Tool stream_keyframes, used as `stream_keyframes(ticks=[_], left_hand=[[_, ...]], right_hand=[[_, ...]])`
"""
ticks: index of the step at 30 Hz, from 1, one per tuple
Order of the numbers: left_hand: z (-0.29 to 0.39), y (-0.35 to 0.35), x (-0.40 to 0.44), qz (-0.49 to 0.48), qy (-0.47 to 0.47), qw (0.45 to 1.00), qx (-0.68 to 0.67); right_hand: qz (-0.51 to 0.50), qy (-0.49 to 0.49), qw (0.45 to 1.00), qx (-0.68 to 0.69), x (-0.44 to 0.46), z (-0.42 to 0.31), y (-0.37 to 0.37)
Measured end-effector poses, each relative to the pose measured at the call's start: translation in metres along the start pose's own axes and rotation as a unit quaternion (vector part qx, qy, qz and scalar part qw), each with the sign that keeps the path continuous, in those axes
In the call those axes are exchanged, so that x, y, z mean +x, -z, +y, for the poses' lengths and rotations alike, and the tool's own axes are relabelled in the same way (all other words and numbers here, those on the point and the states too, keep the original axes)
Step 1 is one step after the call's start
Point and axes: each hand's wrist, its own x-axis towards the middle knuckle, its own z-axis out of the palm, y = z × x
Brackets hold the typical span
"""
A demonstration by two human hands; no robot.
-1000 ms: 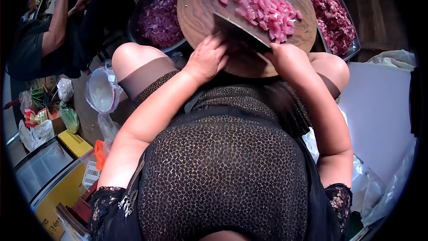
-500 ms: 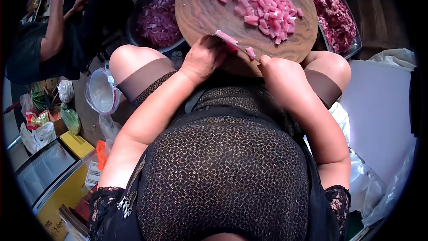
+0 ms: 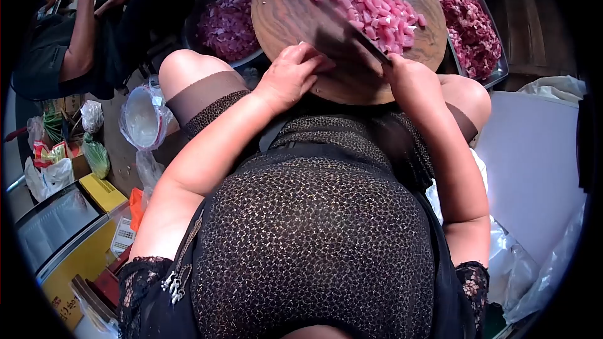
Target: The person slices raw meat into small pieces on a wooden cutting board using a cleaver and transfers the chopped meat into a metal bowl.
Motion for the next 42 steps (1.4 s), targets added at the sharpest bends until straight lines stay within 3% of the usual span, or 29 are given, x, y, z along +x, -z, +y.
stream_keyframes(ticks=[1, 2, 4, 6, 8, 9, 16, 24, 26, 28, 29, 30, 35, 40, 42], left_hand=[[-0.001, 0.01, 0.003, -0.03, -0.01, 0.997, -0.073], [-0.005, 0.012, -0.001, 0.049, 0.02, 0.993, -0.104], [-0.017, 0.005, -0.008, 0.159, 0.094, 0.982, -0.05], [-0.022, 0.0, -0.012, 0.154, 0.062, 0.986, -0.033], [-0.018, -0.005, -0.012, 0.086, 0.02, 0.996, 0.02], [-0.015, -0.005, -0.007, 0.064, 0.009, 0.997, -0.031], [-0.008, -0.005, -0.01, 0.097, 0.016, 0.995, 0.005], [-0.005, -0.003, -0.011, 0.067, -0.001, 0.998, 0.002], [-0.005, 0.003, -0.012, 0.062, 0.007, 0.998, -0.005], [-0.006, 0.007, -0.014, 0.047, 0.032, 0.992, -0.117], [-0.008, 0.001, -0.022, 0.126, 0.082, 0.987, -0.058], [-0.012, 0.002, -0.024, 0.152, 0.118, 0.979, -0.06], [-0.014, -0.004, -0.028, 0.111, 0.01, 0.994, -0.012], [-0.007, -0.005, -0.021, 0.102, 0.007, 0.995, -0.008], [-0.007, -0.003, -0.02, 0.101, 0.008, 0.995, -0.016]], right_hand=[[0.042, -0.008, 0.998, 0.045, -0.008, -0.004, 0.002], [0.083, -0.014, 0.992, 0.09, -0.014, -0.011, 0.005], [0.064, 0.012, 0.993, 0.097, -0.026, -0.021, 0.008], [0.048, 0.03, 0.994, 0.088, -0.034, -0.027, 0.002], [0.036, 0.05, 0.997, 0.053, -0.036, -0.035, 0.001], [0.011, 0.043, 0.998, 0.051, -0.034, -0.038, 0.0], [-0.086, 0.055, 0.994, 0.039, -0.016, -0.045, 0.007], [-0.069, 0.063, 0.99, 0.103, 0.067, -0.074, 0.001], [-0.011, 0.04, 0.994, 0.099, 0.073, -0.077, -0.009], [0.064, 0.019, 0.988, 0.141, 0.063, -0.072, -0.005], [0.077, 0.032, 0.989, 0.126, 0.05, -0.068, -0.003], [0.074, 0.048, 0.987, 0.132, 0.035, -0.063, 0.004], [-0.003, 0.027, 0.995, 0.094, -0.018, -0.054, 0.01], [-0.004, 0.061, 0.995, 0.08, -0.023, -0.055, 0.008], [-0.056, 0.061, 0.993, 0.082, -0.013, -0.058, 0.011]])
